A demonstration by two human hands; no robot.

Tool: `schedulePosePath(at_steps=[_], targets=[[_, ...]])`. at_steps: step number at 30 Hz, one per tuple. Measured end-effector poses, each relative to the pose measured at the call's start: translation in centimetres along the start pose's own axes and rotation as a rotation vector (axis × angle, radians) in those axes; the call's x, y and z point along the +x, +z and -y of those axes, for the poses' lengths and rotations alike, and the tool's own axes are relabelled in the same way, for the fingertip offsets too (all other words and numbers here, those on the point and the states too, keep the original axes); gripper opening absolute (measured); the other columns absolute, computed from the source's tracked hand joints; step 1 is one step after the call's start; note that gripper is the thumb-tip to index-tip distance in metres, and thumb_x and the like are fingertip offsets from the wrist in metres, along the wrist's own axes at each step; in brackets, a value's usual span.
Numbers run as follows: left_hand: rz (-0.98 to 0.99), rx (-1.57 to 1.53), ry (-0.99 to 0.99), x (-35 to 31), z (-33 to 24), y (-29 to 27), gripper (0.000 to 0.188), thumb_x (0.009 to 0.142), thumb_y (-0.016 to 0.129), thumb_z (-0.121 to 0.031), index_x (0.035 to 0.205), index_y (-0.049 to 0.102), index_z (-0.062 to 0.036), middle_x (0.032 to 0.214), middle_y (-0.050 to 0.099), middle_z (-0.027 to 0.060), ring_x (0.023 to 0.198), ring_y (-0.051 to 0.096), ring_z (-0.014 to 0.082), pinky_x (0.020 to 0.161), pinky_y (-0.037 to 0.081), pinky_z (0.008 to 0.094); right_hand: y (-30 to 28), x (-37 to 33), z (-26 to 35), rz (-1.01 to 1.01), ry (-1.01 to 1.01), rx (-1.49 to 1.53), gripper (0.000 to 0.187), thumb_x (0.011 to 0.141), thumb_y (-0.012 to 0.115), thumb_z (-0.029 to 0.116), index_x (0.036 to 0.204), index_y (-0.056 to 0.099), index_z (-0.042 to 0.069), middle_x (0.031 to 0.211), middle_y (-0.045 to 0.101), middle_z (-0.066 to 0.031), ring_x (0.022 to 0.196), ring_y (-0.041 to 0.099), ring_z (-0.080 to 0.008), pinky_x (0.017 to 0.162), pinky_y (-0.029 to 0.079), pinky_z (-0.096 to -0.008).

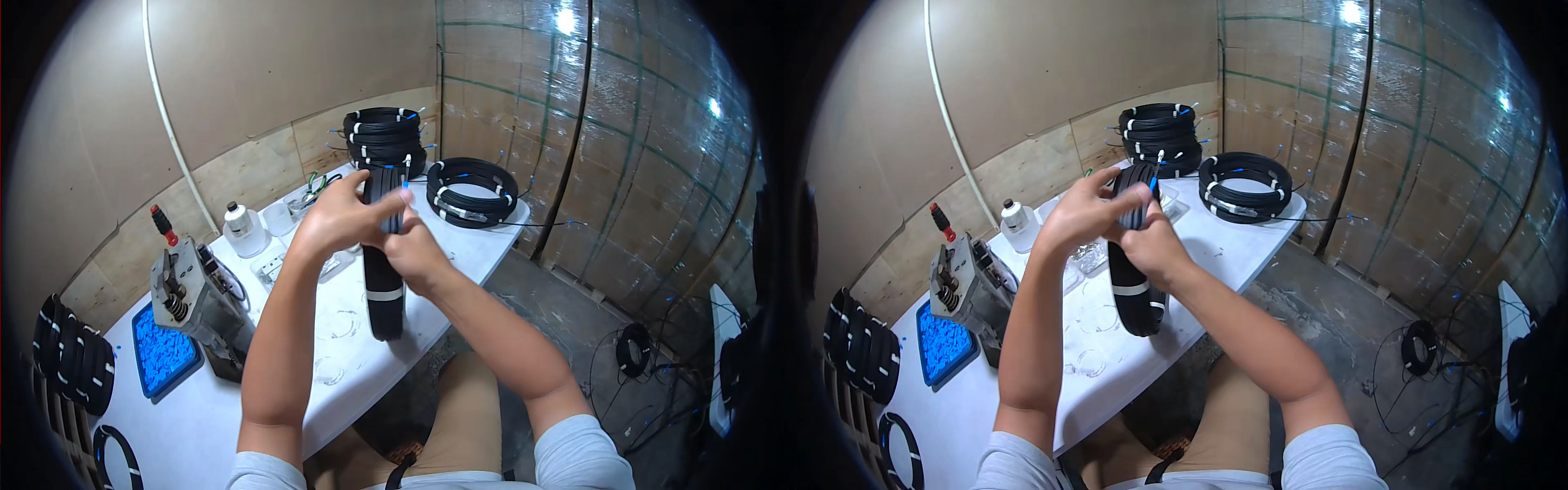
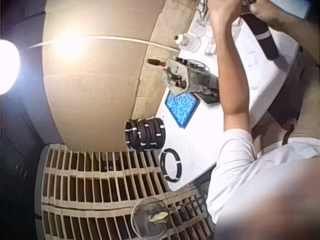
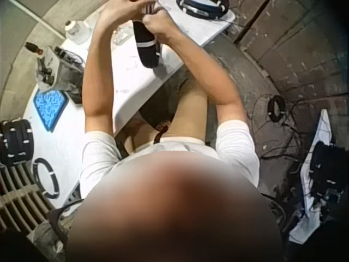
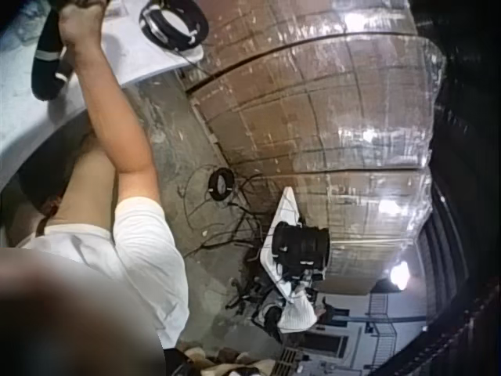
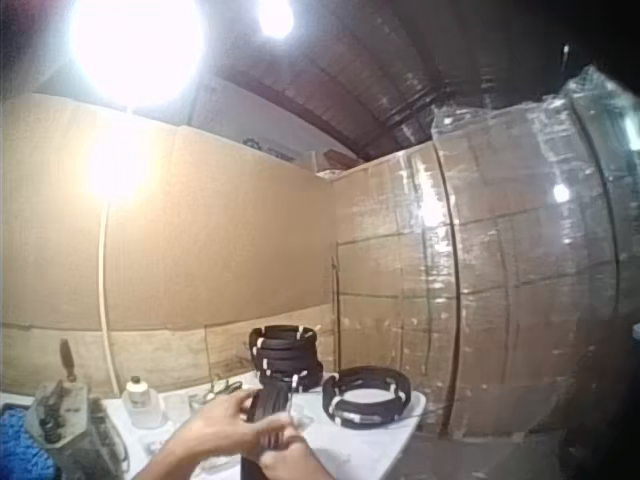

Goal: Assembling a fiber optic cable connector and using a crimping machine to secure it.

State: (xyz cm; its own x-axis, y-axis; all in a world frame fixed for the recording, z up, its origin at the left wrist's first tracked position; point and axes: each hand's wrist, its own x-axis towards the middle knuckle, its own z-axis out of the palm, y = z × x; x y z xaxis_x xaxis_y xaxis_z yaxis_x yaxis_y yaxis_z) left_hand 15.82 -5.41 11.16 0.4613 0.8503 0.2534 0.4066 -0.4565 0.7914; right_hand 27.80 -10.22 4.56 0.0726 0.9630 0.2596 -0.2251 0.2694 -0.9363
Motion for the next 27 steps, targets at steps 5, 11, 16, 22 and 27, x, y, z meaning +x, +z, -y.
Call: schedulePosePath(at_steps=[5,11,16,22,27], targets=[[0.006,0.352,0.097,0.3,0.2,-1.4,0.084,0.071,0.082,-0.043,0.130,0.055,0.0105,0.107,0.070,0.0263,0.099,0.070,0.0336,0.089,0.053,0.0376,-0.8,0.3,-3.3,0.319,-0.084,0.096,0.057,0.077,0.059,0.001,0.132,0.043,0.001,0.126,0.050,-0.0082,0.117,0.051,-0.0172,0.092,0.049,-0.0331],[-0.122,0.361,0.187,0.4,3.6,-2.0,0.065,0.072,0.068,-0.015,0.133,0.055,0.0026,0.096,0.069,0.0213,0.086,0.068,0.0268,0.081,0.053,0.0377,-3.1,0.8,-2.7,0.325,-0.307,-0.763,0.062,0.075,0.072,0.014,0.135,0.058,0.005,0.106,0.071,-0.0131,0.099,0.070,-0.0224,0.082,0.055,-0.0345],[0.038,0.235,0.271,1.0,4.4,-4.1,0.061,0.069,0.063,-0.008,0.129,0.059,0.0026,0.091,0.068,0.0119,0.077,0.063,0.0164,0.076,0.052,0.0300,-9.1,2.1,-1.0,-0.416,-0.916,-1.027,0.043,0.069,0.086,0.016,0.106,0.066,0.005,0.091,0.068,-0.0065,0.074,0.063,-0.0205,0.071,0.052,-0.0317],[0.136,-0.030,0.343,2.4,7.2,-4.8,0.059,0.065,0.063,-0.004,0.124,0.066,-0.0017,0.088,0.069,0.0080,0.078,0.063,0.0136,0.079,0.052,0.0256,-9.9,4.0,0.4,0.083,-0.499,-0.795,0.052,0.074,0.084,0.011,0.120,0.061,0.006,0.091,0.065,-0.0014,0.080,0.058,-0.0120,0.075,0.047,-0.0276],[0.015,0.040,0.283,1.3,7.3,-4.8,0.054,0.070,0.071,-0.007,0.124,0.068,-0.0047,0.094,0.072,0.0099,0.083,0.067,0.0148,0.081,0.053,0.0286,-10.8,4.6,0.8,0.235,-0.267,-0.862,0.039,0.080,0.073,0.002,0.118,0.062,0.006,0.088,0.061,0.0023,0.077,0.052,-0.0076,0.072,0.044,-0.0258]])
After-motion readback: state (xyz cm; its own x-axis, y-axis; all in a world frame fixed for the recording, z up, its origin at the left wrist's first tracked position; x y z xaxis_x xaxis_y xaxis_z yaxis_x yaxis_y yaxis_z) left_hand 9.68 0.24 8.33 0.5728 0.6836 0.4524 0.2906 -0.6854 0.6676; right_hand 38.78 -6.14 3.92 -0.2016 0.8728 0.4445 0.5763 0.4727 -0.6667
